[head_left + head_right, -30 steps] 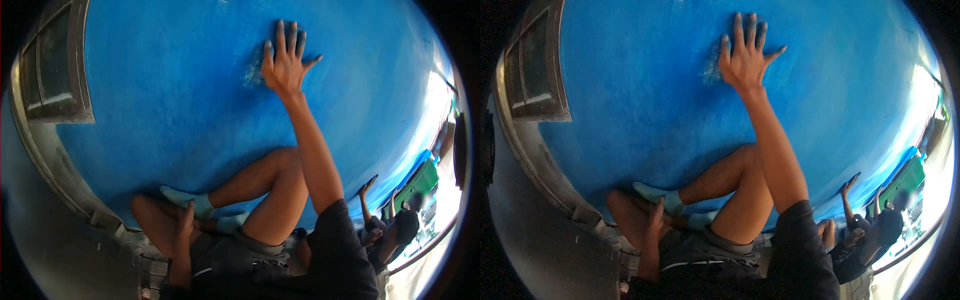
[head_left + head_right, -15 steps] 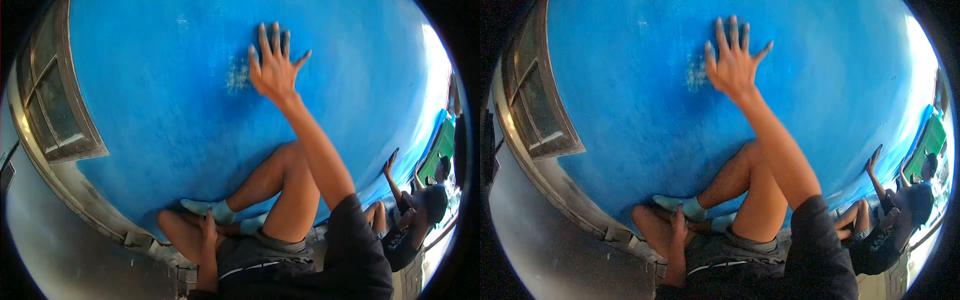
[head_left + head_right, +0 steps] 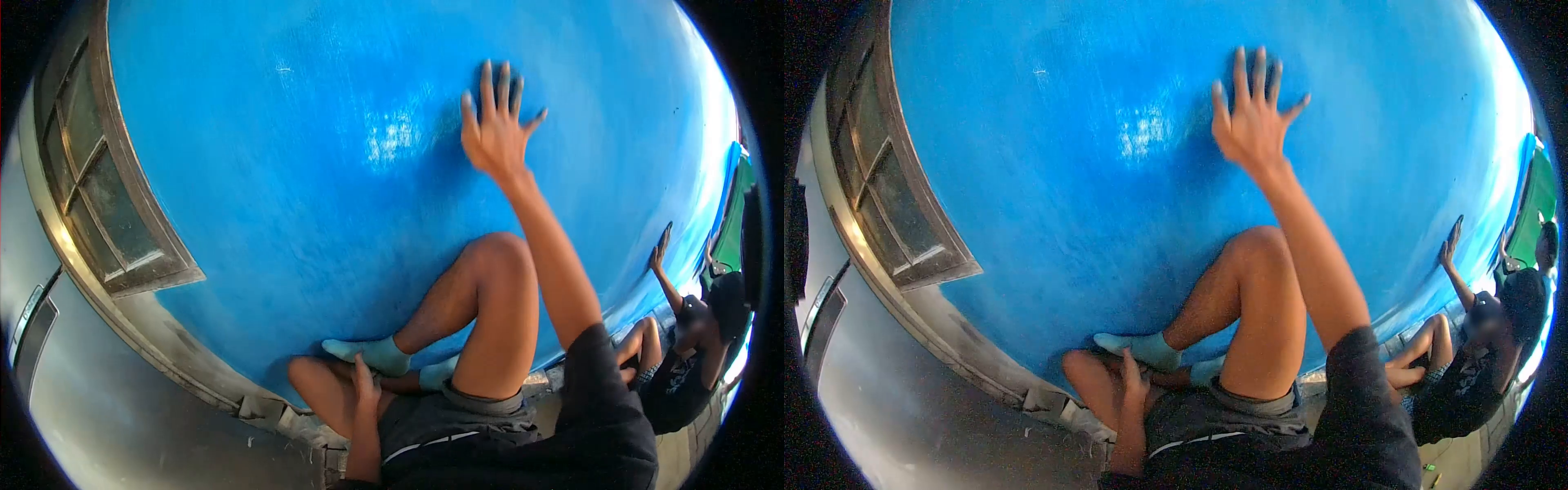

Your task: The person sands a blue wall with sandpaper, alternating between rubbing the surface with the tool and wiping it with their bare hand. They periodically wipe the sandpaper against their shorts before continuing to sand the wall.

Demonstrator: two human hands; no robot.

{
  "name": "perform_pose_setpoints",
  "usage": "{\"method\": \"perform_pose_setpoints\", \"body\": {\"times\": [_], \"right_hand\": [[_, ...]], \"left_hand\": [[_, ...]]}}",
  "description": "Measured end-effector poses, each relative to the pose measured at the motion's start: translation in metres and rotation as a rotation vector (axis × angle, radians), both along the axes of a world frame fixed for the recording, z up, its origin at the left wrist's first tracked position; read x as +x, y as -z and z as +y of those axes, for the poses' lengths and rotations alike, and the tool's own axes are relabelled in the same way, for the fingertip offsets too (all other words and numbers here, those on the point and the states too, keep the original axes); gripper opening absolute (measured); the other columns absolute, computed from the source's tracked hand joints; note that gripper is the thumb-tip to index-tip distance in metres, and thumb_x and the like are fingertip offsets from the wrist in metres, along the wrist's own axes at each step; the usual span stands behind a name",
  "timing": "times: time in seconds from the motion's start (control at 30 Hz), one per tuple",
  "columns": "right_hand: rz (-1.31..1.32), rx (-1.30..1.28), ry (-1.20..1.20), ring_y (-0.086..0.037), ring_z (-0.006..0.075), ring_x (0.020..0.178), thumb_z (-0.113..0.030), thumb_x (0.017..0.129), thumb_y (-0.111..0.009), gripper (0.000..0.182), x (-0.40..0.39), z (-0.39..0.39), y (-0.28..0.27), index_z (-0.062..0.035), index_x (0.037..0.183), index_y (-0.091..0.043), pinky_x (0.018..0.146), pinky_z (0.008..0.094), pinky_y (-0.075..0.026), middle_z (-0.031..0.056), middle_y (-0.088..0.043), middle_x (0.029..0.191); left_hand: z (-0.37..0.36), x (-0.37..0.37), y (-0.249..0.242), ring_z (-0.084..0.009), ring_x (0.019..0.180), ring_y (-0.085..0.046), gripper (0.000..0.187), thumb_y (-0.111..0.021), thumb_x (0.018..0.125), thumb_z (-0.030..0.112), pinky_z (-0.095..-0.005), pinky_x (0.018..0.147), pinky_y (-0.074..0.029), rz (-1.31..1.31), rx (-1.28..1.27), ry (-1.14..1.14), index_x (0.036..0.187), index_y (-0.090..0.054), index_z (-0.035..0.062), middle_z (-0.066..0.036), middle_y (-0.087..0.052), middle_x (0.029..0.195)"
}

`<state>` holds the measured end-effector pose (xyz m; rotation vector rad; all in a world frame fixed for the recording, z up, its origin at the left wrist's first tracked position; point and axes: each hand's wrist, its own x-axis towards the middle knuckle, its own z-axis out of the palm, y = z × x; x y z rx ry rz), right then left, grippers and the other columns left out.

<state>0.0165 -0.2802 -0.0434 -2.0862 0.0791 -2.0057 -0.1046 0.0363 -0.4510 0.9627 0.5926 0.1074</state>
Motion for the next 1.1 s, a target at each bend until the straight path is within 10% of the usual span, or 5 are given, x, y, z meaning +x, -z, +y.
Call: {"method": "perform_pose_setpoints", "body": {"times": [0.23,0.53,0.6,0.8,1.1], "right_hand": [[-0.017,-0.049,0.001,-0.017,0.0456,0.152,-0.047,0.104,-0.031,0.065,0.017,0.031,-0.089,-0.0183,0.161,-0.024,0.106,0.0833,-0.001,0.0166,-0.019,0.167],[0.136,-0.091,-0.078,-0.015,0.0399,0.154,-0.044,0.104,-0.037,0.064,0.002,0.114,0.053,-0.0138,0.16,-0.03,0.107,0.0793,0.009,0.0149,-0.018,0.168],[0.141,-0.151,-0.072,-0.013,0.0399,0.155,-0.043,0.105,-0.035,0.064,-0.003,0.103,0.016,-0.0134,0.16,-0.028,0.107,0.0796,0.008,0.0149,-0.016,0.168],[0.072,-0.18,-0.104,-0.011,0.0404,0.155,-0.046,0.106,-0.03,0.065,0.005,0.096,-0.083,-0.0134,0.161,-0.023,0.108,0.0806,0.004,0.0146,-0.015,0.169],[0.194,-0.34,-0.015,-0.016,0.0398,0.154,-0.045,0.104,-0.033,0.064,-0.002,0.114,0.039,-0.0144,0.16,-0.029,0.107,0.0798,0.007,0.016,-0.019,0.168]], "left_hand": [[0.008,0.013,0.03,-0.032,0.133,-0.045,0.072,-0.058,0.097,0.054,-0.0487,0.107,-0.04,-0.091,-0.007,0.047,0.152,-0.038,0.0119,-0.015,-0.043,0.148],[0.009,0.037,0.054,-0.0312,0.145,-0.035,0.086,-0.054,0.1,0.053,-0.043,0.118,-0.031,-0.102,-0.031,0.021,0.159,-0.022,0.0003,-0.017,-0.029,0.162],[0.014,0.043,0.099,-0.0321,0.149,-0.027,0.078,-0.048,0.101,0.057,-0.0452,0.12,-0.025,-0.212,0.135,0.102,0.16,-0.025,0.0115,-0.013,-0.024,0.164],[0.001,0.025,0.058,-0.0319,0.138,-0.042,0.073,-0.054,0.102,0.044,-0.0414,0.115,-0.035,-0.181,0.007,-0.041,0.154,-0.031,-0.002,-0.021,-0.043,0.151],[0.002,0.017,0.028,-0.0327,0.133,-0.049,0.066,-0.047,0.104,0.044,-0.0426,0.112,-0.039,-0.208,-0.207,-0.218,0.151,-0.037,-0.0013,-0.016,-0.049,0.147]]}}
